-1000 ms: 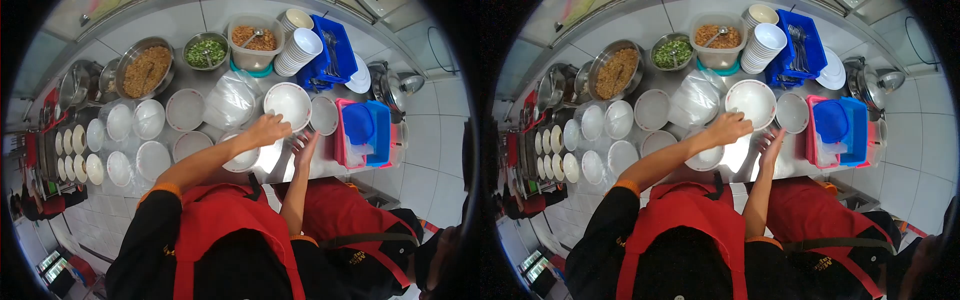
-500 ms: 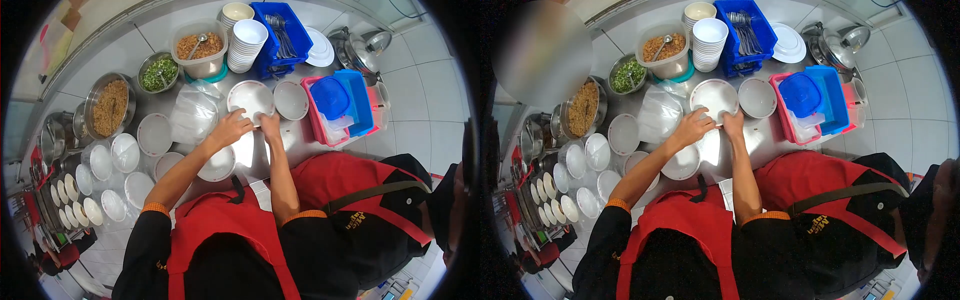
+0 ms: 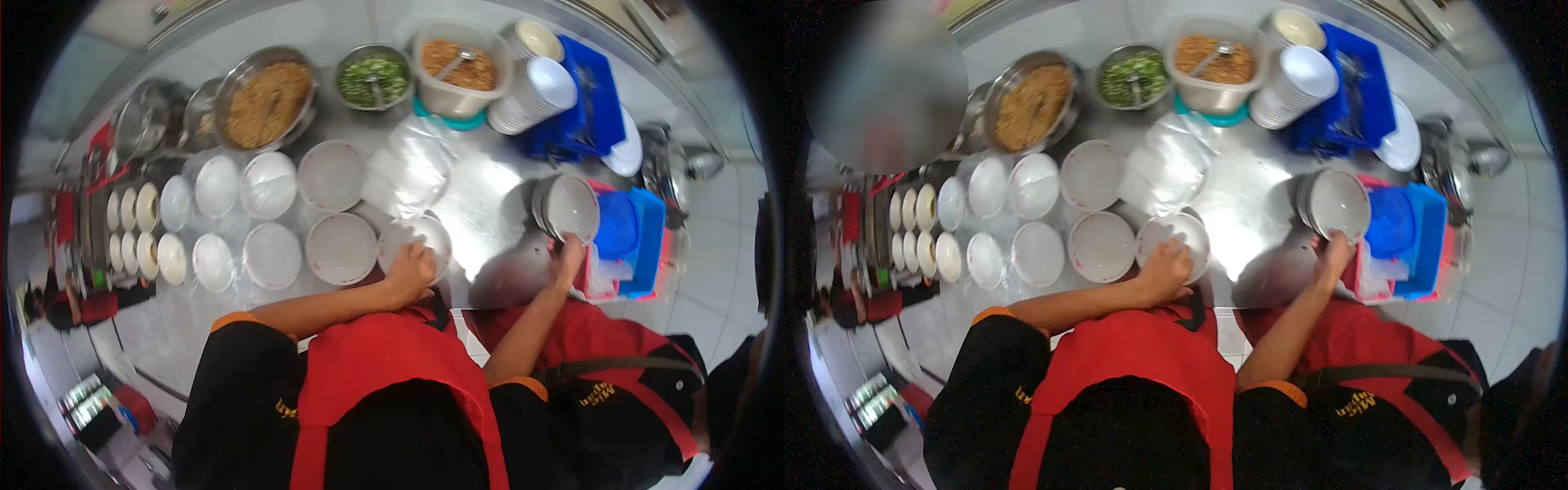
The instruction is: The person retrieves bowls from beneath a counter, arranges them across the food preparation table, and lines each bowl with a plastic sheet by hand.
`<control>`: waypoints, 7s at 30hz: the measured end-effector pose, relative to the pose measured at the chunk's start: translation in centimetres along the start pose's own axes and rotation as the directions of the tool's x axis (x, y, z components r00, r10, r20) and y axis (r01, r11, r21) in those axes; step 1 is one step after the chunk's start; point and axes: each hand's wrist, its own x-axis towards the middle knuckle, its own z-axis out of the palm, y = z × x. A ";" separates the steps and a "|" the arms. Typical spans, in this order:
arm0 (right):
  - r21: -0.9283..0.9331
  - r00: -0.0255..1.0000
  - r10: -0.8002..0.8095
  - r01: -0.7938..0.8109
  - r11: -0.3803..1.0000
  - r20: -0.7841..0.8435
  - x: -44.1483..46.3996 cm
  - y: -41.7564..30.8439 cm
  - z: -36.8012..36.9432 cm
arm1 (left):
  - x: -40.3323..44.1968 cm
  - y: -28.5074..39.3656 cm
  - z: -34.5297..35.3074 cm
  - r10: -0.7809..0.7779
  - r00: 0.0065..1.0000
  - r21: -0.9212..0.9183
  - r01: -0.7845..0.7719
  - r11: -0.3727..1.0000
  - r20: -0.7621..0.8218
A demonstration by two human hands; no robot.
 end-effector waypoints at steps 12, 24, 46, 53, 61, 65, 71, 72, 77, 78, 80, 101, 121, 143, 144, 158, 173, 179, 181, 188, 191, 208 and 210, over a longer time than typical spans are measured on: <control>-0.624 0.844 -0.467 0.221 0.750 -0.263 -1.8 -0.7 1.0 | 4.9 4.3 3.7 0.172 0.983 -0.025 -0.174 0.984 -0.071; -0.678 0.729 -0.162 0.680 0.279 0.665 -10.8 4.4 20.1 | -10.4 -4.1 -2.1 -0.458 0.886 -0.046 0.456 0.889 -0.076; -0.346 0.491 -0.202 0.799 0.492 0.847 -20.9 8.3 27.9 | -17.9 -8.7 -2.9 -0.663 0.614 -0.310 0.589 0.746 -0.428; -0.440 0.495 -0.389 0.869 0.227 0.777 -17.5 6.4 26.1 | -21.0 -14.1 0.3 -0.675 0.669 -0.108 0.681 0.724 -0.312; -0.102 0.207 -0.282 0.933 0.346 0.937 -28.2 9.1 34.4 | -18.3 -14.7 0.5 -0.615 0.769 -0.165 0.639 0.751 0.175; -0.353 0.407 0.024 0.759 0.547 0.913 -28.0 11.7 37.9 | -16.6 -14.0 0.2 -0.553 0.826 -0.103 0.563 0.820 0.111; -0.243 0.286 -0.062 0.895 0.375 0.956 -25.6 10.5 37.5 | -17.0 -13.1 0.8 -0.538 0.840 -0.068 0.534 0.842 -0.066; -0.251 0.303 -0.130 0.916 0.312 0.944 -25.5 10.0 37.1 | -16.8 -12.7 0.9 -0.551 0.819 -0.099 0.542 0.835 -0.164; 0.011 0.090 -0.441 0.975 0.221 0.893 -31.8 6.0 33.8 | -16.0 -12.3 -1.4 -0.603 0.719 -0.278 0.535 0.798 -0.345; 0.113 -0.022 -0.425 0.975 0.189 0.905 -32.2 6.5 33.6 | -16.3 -12.4 -2.2 -0.613 0.733 -0.308 0.534 0.787 -0.295; 0.146 -0.046 -0.384 0.961 0.236 0.922 -31.5 8.1 34.2 | -16.7 -12.2 -2.0 -0.609 0.757 -0.335 0.524 0.783 -0.237; 0.660 -0.653 0.097 0.741 -0.122 0.751 -49.6 23.6 37.3 | -35.7 -23.6 -1.9 -0.869 0.459 -0.069 0.876 0.477 -0.186; 0.232 -0.209 -0.161 0.963 0.140 0.964 -45.3 17.4 46.4 | -33.7 -24.9 -3.2 -0.818 0.560 -0.385 0.731 0.563 -0.133; 0.060 -0.059 -0.273 0.998 -0.007 0.960 -46.4 11.0 41.8 | -36.0 -21.5 -12.1 -0.796 0.439 -0.346 0.733 0.586 -0.417; 0.085 -0.038 -0.344 0.989 0.124 0.938 -45.5 9.1 39.3 | -35.6 -21.2 -12.4 -0.774 0.461 -0.349 0.706 0.617 -0.434; -0.728 0.509 -0.615 0.668 -0.158 0.601 -17.2 6.8 18.4 | -18.4 -12.1 -14.1 -0.273 0.786 -0.384 0.050 0.922 -0.555; -0.619 0.680 -0.594 0.701 0.353 0.430 -15.1 -1.2 16.0 | -1.7 -8.1 -8.3 -0.288 0.949 -0.888 0.018 0.459 -0.129; -0.476 0.652 -0.622 0.752 0.456 0.435 -12.4 1.2 15.7 | 6.9 -7.2 -5.9 -0.285 0.944 -0.986 0.157 -0.060 0.167; -0.427 0.686 -0.620 0.726 0.539 0.381 -12.8 0.6 15.6 | 9.0 -7.0 -5.7 -0.301 0.930 -0.976 0.185 -0.114 0.212; -0.410 0.710 -0.620 0.702 0.583 0.334 -12.8 -0.4 15.0 | 12.7 -5.4 -7.9 -0.216 0.916 -0.910 0.261 -0.322 0.339; -0.212 0.693 -0.600 0.707 0.675 0.400 -12.2 0.3 14.8 | 13.7 -5.3 -8.1 -0.221 0.887 -0.876 0.308 -0.371 0.405; 0.304 0.683 -0.728 0.706 0.640 -0.053 -16.9 -10.0 9.5 | 16.0 -7.7 -3.9 -0.592 0.795 -0.874 0.189 0.449 -0.132; 0.269 0.666 -0.743 0.727 0.631 -0.058 -18.2 -10.1 10.2 | 16.7 -7.4 -3.9 -0.582 0.802 -0.779 0.277 0.563 -0.136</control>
